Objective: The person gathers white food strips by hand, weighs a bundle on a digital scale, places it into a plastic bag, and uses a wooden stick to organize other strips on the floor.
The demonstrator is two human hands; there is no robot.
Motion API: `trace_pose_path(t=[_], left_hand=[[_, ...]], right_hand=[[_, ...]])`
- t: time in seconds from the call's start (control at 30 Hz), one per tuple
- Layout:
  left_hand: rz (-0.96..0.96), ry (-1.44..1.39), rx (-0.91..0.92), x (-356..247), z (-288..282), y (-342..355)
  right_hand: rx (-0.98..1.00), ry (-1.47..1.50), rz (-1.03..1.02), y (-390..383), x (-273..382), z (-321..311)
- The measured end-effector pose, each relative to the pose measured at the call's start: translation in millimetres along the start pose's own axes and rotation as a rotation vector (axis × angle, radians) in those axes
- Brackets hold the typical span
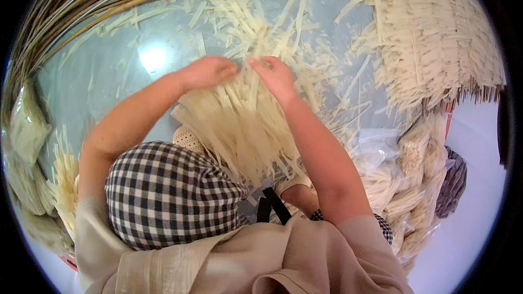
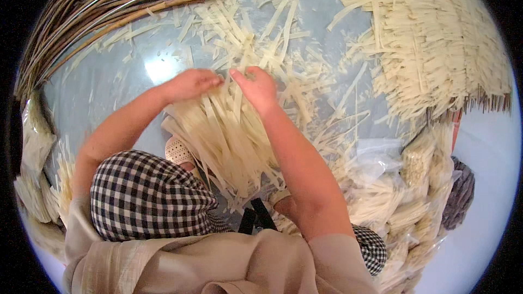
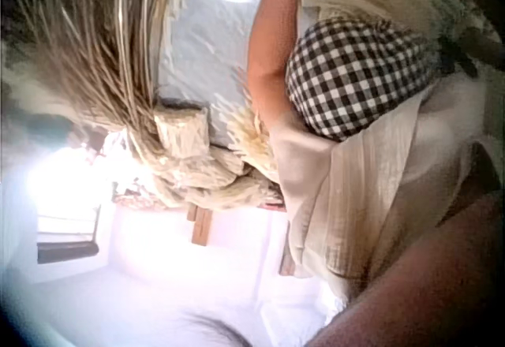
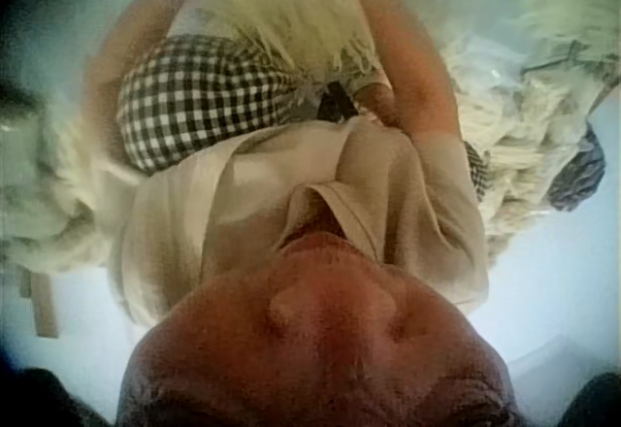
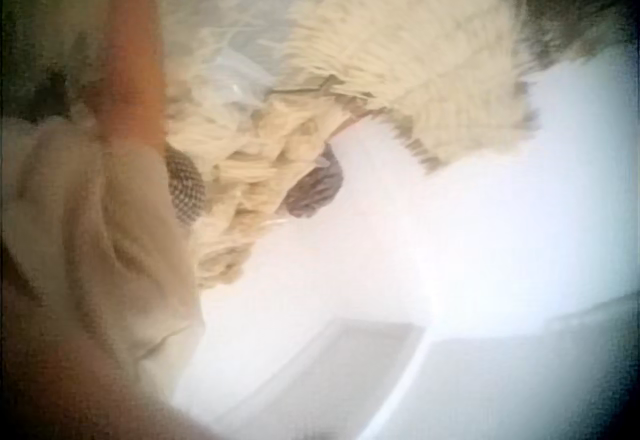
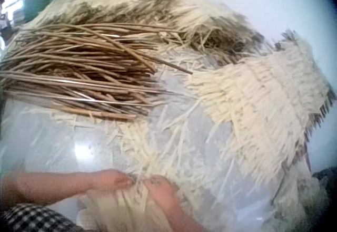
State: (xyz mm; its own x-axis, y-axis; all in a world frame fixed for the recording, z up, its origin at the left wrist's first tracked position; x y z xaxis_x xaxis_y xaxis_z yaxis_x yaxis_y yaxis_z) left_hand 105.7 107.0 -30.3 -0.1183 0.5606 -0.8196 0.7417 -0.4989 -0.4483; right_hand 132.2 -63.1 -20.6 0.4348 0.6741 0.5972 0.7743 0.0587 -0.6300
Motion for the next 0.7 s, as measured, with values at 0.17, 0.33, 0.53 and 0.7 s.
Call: trace_pose_path(t=[0.17,0.33,0.53,0.7], left_hand=[[-0.107,0.275,-0.177,-37,-27,-39],[0.137,0.349,-0.291,-20,15,-34],[0.284,0.405,-0.141,-34,54,-51],[0.221,0.357,-0.152,-37,51,-56]], right_hand=[[-0.027,-0.316,-0.472,-39,10,38],[0.137,-0.182,-0.496,-45,42,27],[-0.468,-0.07,-0.206,110,8,-100],[-0.215,-0.246,-0.116,162,-11,-87]])
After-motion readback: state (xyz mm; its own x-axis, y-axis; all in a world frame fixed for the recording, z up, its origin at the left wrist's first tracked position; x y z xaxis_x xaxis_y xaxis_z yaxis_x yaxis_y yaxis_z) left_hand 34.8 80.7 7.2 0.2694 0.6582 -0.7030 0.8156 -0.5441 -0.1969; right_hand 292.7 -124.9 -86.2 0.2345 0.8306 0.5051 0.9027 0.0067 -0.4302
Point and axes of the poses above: each hand's wrist, its own y-axis towards the middle knuckle, its own z-axis out of the palm, x = y × z, the point moved 9 cm from there along y, towards the middle knuckle
